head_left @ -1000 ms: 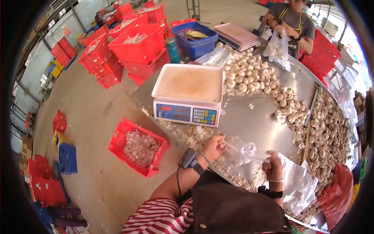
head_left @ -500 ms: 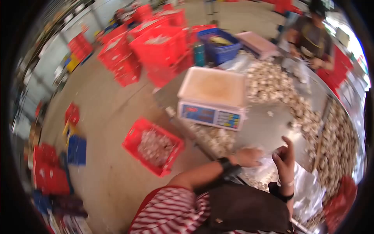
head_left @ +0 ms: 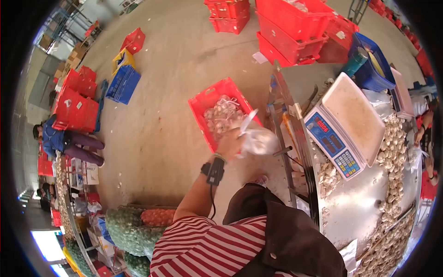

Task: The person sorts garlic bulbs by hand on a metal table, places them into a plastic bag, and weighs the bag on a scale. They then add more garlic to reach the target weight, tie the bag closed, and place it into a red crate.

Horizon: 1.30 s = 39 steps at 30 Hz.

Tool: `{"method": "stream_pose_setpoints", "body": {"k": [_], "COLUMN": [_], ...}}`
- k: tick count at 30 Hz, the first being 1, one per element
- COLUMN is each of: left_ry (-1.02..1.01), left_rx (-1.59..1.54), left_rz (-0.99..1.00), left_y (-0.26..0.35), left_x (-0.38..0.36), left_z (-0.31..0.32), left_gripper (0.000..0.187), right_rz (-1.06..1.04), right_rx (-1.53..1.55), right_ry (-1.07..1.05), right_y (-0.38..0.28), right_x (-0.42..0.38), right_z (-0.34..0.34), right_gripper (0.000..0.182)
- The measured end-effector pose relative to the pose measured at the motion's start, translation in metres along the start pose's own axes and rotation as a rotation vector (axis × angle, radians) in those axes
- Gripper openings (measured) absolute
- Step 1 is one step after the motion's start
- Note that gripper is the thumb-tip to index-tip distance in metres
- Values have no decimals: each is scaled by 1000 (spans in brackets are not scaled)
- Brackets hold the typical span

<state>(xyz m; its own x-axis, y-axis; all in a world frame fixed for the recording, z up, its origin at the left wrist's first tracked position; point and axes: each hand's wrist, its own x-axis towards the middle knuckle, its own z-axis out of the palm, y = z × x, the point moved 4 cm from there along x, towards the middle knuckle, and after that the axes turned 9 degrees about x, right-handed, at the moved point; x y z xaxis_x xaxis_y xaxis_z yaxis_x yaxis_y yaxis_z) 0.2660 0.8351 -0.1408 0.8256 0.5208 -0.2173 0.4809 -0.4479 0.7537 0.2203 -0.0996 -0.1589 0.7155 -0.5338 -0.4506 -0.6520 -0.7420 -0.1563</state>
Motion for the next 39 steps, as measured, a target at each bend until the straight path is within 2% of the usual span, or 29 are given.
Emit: {"method": "stream_pose_setpoints", "body": {"k": [1, 2, 3, 4, 5, 6, 7, 8, 9, 10, 11, 13, 15, 18, 19, 20, 22, 23, 24, 26, 28, 30, 31, 33, 34, 35, 36, 37, 39], "left_ry": [81, 60, 50, 42, -114, -202, -357, -309, -309, -351, -463, -618, -658, -817, -859, -872, -1008, -1063, -1059, -1123, -1137, -1155, -1158, -1159, -1115, -1071, -1069, -1028, -1007], "left_rx": [247, 631, 374, 299, 63, -70, -122, -55, -39, -52, -13, 45, 66, 119, 159, 163, 234, 326, 337, 458, 497, 546, 556, 587, 609, 628, 650, 644, 562], "left_rz": [28, -13, -38, 91, 144, 210, 17, 317, 431, 439, 454, 529, 874, 929, 975, 1015, 989, 1095, 1120, 1252, 1287, 1299, 1334, 1372, 1393, 1413, 1416, 1394, 1349], "left_y": [-28, -10, -13, -26, -21, 35, 51, 52, 100, 129, 166, 218, 257, 297, 299, 301, 306, 317, 320, 312, 319, 322, 329, 337, 339, 343, 346, 350, 354], "left_x": [7, -1, 3, 17, 29, 19, 22, 36, 29, 25, 13, -7, -33, -68, -75, -85, -117, -140, -156, -191, -233, -278, -301, -338, -351, -361, -368, -373, -372], "left_z": [0, -9, -6, 11, 30, 34, 52, 79, 90, 108, 120, 150, 173, 207, 224, 239, 267, 275, 289, 328, 362, 392, 407, 436, 449, 461, 471, 479, 487], "left_gripper": [41, 58, 63, 52, 43, 32, 26, 20, 18, 17, 16, 14, 12, 10, 11, 11, 13, 18, 18, 27, 33, 39, 45, 52, 57, 62, 62, 65, 69], "right_rz": [10, 17, 16, 8, -5, -20, -70, 139, -109, -12, 16, 163, 225, 211, 233, 167, 93, 89, 85, 296, 475, 392, 390, 128, -40, -83, -181, -373, -507], "right_rx": [146, 301, 464, 627, 768, 876, 928, 1022, 309, 269, 212, 181, 105, 146, 178, 318, 506, 441, 372, 222, 295, 331, 356, 227, 146, 210, 220, 152, 165], "right_ry": [-70, -129, -178, -207, -213, -194, -146, -78, 60, 64, 39, -3, -47, -132, -104, -43, 142, 291, 439, 528, 411, 306, 296, 132, 256, 211, 133, 204, 110], "right_y": [-6, -12, -18, -24, -32, -37, -35, -42, -52, -43, -64, -97, -104, -133, -120, -109, -88, -69, -48, -9, 38, 90, 90, 73, 64, 57, 37, 22, -18], "right_x": [-10, -21, -31, -36, -45, -53, -58, -71, -77, -72, -86, -102, -101, -121, -122, -123, -140, -146, -151, -160, -153, -122, -123, -119, -110, -102, -105, -99, -100], "right_z": [13, 25, 33, 40, 44, 47, 47, 42, 31, 45, 35, 27, 43, 22, 17, 11, -17, -30, -44, -72, -82, -62, -66, -72, -61, -42, -37, -17, 0], "right_gripper": [92, 90, 89, 87, 86, 85, 83, 86, 92, 97, 96, 102, 104, 100, 100, 97, 90, 91, 93, 99, 111, 98, 98, 70, 35, 25, 21, 17, 15]}}
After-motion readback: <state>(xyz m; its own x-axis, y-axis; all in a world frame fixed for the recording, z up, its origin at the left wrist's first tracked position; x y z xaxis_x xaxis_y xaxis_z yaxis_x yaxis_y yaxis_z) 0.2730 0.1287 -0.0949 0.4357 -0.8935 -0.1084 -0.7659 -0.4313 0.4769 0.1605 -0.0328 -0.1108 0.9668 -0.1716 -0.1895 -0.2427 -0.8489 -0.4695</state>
